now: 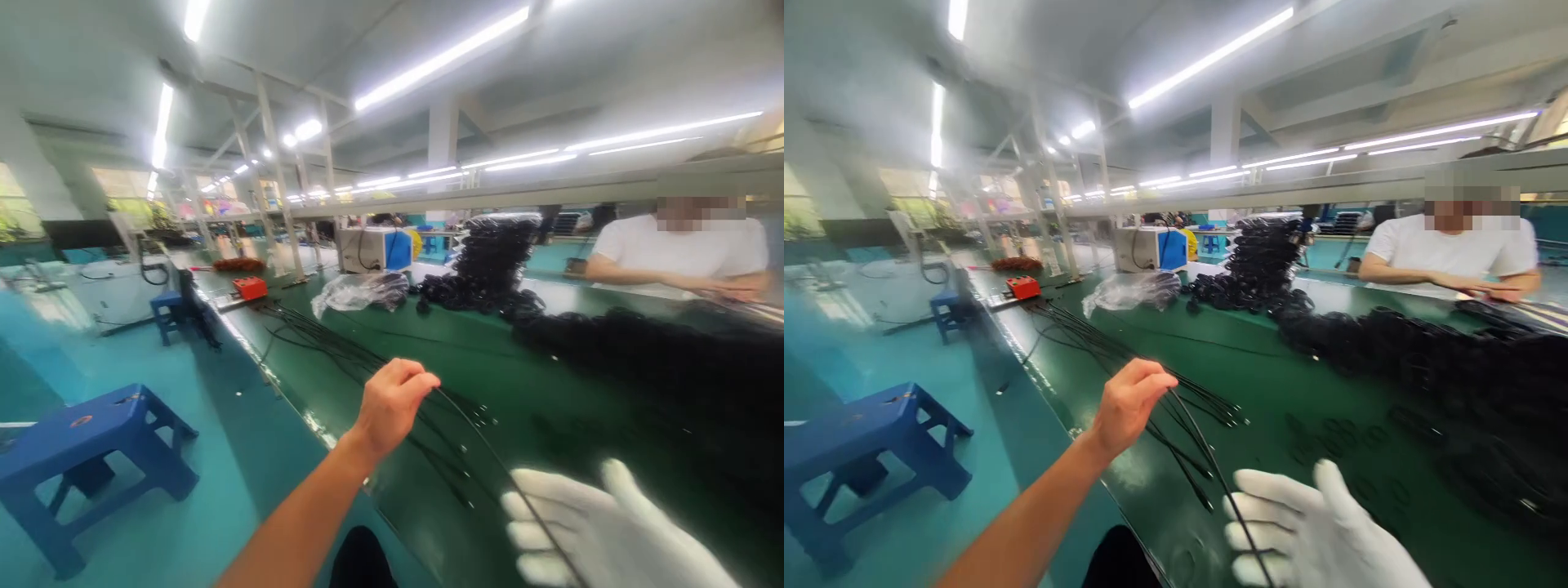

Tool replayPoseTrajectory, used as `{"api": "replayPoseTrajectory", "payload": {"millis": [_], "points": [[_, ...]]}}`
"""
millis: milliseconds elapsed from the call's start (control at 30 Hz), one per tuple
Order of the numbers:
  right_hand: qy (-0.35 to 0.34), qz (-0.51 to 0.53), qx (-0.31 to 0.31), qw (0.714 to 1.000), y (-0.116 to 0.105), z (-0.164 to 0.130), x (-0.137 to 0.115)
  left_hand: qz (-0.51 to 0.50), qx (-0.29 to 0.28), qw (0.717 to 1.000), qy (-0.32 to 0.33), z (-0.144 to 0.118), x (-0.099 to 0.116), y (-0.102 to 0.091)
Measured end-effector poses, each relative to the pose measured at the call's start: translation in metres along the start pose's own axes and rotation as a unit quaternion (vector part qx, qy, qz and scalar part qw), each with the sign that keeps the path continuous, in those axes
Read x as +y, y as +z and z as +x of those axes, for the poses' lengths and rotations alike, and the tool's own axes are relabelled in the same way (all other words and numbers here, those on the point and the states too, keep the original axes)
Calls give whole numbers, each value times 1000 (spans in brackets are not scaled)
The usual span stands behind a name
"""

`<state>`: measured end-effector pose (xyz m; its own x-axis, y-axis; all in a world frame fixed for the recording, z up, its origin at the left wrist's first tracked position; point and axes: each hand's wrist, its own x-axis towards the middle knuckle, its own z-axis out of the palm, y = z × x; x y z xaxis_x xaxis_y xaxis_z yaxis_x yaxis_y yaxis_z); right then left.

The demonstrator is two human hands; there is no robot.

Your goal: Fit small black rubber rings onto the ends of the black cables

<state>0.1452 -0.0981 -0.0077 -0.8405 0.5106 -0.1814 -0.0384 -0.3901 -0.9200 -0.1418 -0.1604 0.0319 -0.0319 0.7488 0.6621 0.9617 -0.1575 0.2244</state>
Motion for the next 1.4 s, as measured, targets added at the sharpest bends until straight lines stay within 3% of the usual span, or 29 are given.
{"api": "replayPoseTrajectory", "payload": {"millis": [33,133,233,300,400,533,700,800,933,1067,1167,1267,1333,1400], "points": [[27,60,-61,996,12,0,-1,27,-18,999,-4,2,10,4],[65,121,-135,981,34,8,8,82,-71,994,-22,12,33,13],[79,199,-186,959,30,19,22,-36,-177,981,74,15,53,18],[83,232,-204,947,23,22,28,-140,-284,939,134,16,65,22],[105,258,-223,934,20,21,30,-210,-365,896,140,21,74,28],[130,262,-241,926,19,20,29,-203,-376,893,139,39,71,34],[95,267,-254,925,15,28,40,-178,-379,893,166,52,74,42],[81,266,-250,927,10,25,39,-197,-376,894,146,48,76,56],[-62,277,-157,946,-7,6,13,-171,-360,914,70,24,63,79],[-192,340,-56,919,-29,-7,-15,-67,-335,940,5,-16,56,83],[-206,336,-9,919,-39,-4,-24,-18,-342,937,74,-50,70,70],[-174,321,60,929,-41,5,-20,4,-294,935,201,-71,89,54],[-151,316,60,935,-38,11,-13,-9,-254,928,271,-69,98,43],[-119,291,27,949,-32,15,-3,-26,-224,934,276,-53,102,32]]}}
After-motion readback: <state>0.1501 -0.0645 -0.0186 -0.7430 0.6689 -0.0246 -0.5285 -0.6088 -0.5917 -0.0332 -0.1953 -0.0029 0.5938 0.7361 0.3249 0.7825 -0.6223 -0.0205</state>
